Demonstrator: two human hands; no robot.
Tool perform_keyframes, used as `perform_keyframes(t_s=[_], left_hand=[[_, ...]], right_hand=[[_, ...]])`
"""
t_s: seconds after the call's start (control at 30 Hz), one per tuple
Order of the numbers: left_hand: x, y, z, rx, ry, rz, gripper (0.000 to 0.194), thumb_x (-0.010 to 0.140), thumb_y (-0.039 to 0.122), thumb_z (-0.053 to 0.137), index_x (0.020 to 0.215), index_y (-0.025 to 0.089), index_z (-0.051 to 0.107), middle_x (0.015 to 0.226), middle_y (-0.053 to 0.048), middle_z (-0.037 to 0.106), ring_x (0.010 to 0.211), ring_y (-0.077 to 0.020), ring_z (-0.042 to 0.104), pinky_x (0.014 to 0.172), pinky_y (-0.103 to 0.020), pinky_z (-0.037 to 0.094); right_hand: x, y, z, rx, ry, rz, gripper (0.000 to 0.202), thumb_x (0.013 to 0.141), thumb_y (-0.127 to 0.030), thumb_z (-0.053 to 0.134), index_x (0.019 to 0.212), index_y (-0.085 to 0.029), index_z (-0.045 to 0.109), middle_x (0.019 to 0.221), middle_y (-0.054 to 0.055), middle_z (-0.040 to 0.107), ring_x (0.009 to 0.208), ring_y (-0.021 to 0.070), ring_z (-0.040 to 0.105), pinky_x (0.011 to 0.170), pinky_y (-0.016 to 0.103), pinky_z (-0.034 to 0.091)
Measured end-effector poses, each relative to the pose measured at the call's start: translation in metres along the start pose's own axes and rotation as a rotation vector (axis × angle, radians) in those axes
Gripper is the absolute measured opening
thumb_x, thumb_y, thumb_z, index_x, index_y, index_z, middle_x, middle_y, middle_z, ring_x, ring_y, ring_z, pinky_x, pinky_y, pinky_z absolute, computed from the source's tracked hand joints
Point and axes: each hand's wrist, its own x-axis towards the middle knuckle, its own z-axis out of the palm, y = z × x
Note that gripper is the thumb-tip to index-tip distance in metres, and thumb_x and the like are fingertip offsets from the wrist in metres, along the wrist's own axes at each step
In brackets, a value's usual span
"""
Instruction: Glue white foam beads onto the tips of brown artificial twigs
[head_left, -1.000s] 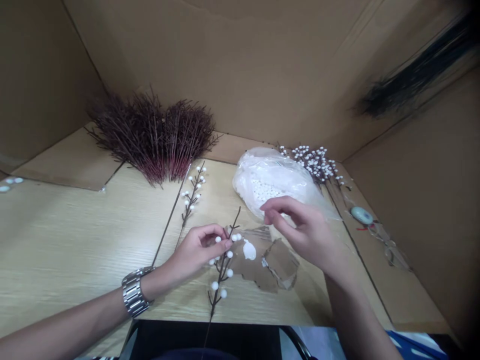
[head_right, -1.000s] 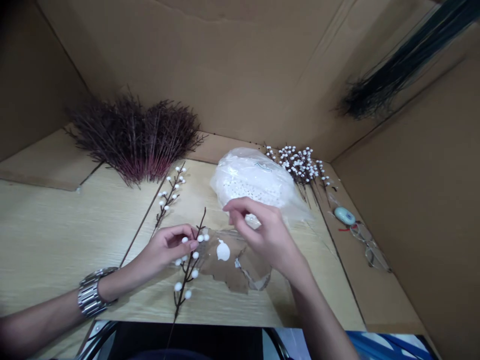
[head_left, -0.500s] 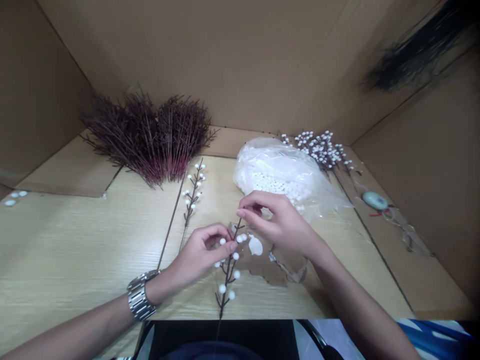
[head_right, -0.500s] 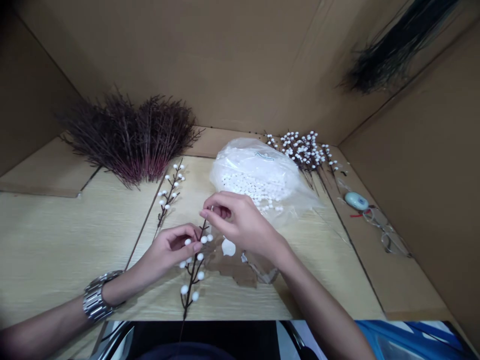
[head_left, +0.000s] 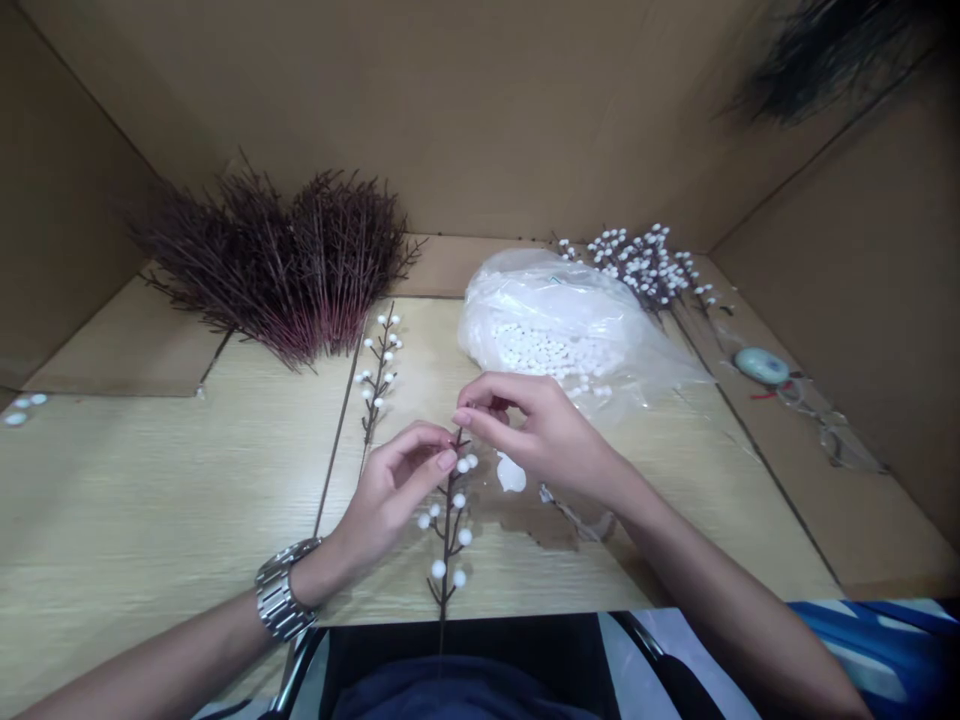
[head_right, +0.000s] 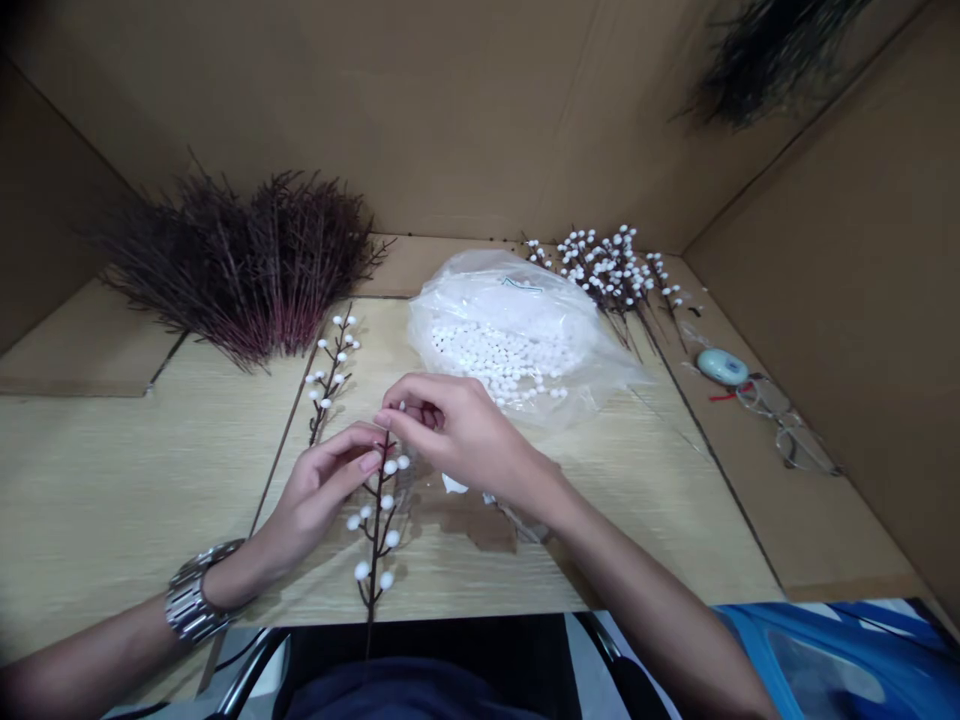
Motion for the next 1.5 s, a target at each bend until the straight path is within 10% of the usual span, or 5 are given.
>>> perform_keyframes(t_s=[0.3,0.53,0.83,1.5], left_hand=[[0.001,-0.002,0.002,-0.009,0.053,-0.007,0.010,0.093,0.029,0.070,0.088,0.020,0.071,0.090,-0.002,0.067,0.084,-0.0175,0.061,0.075,-0.028,0.049],[0.001,-0.002,0.000,-0.002,0.064,-0.019,0.010,0.094,0.029,0.070,0.090,0.021,0.072,0.093,-0.001,0.070,0.090,-0.0162,0.064,0.083,-0.027,0.051],[0.003,-0.004,-0.001,-0.047,0.086,0.035,0.007,0.089,0.025,0.075,0.085,0.020,0.072,0.086,-0.001,0.068,0.083,-0.0156,0.064,0.076,-0.027,0.053],[0.005,-0.010,-0.004,-0.053,0.075,0.065,0.004,0.086,0.015,0.075,0.086,0.019,0.073,0.092,-0.002,0.070,0.088,-0.0152,0.065,0.078,-0.026,0.051]], right_hand=[[-0.001,0.001,0.000,0.070,0.013,0.019,0.012,0.094,-0.032,0.066,0.091,-0.021,0.069,0.075,-0.002,0.065,0.067,0.0119,0.054,0.062,0.027,0.041],[-0.011,0.008,-0.007,0.230,0.317,-0.011,0.012,0.093,-0.031,0.067,0.090,-0.022,0.060,0.068,-0.005,0.054,0.061,0.0111,0.049,0.058,0.026,0.039],[-0.032,0.019,0.001,0.344,0.096,0.102,0.015,0.094,-0.032,0.068,0.104,-0.022,0.063,0.087,0.003,0.076,0.082,0.0169,0.073,0.075,0.030,0.057],[-0.036,0.025,0.017,0.159,0.066,-0.018,0.026,0.093,-0.020,0.069,0.116,-0.031,0.075,0.109,0.001,0.079,0.098,0.0178,0.074,0.089,0.035,0.059]])
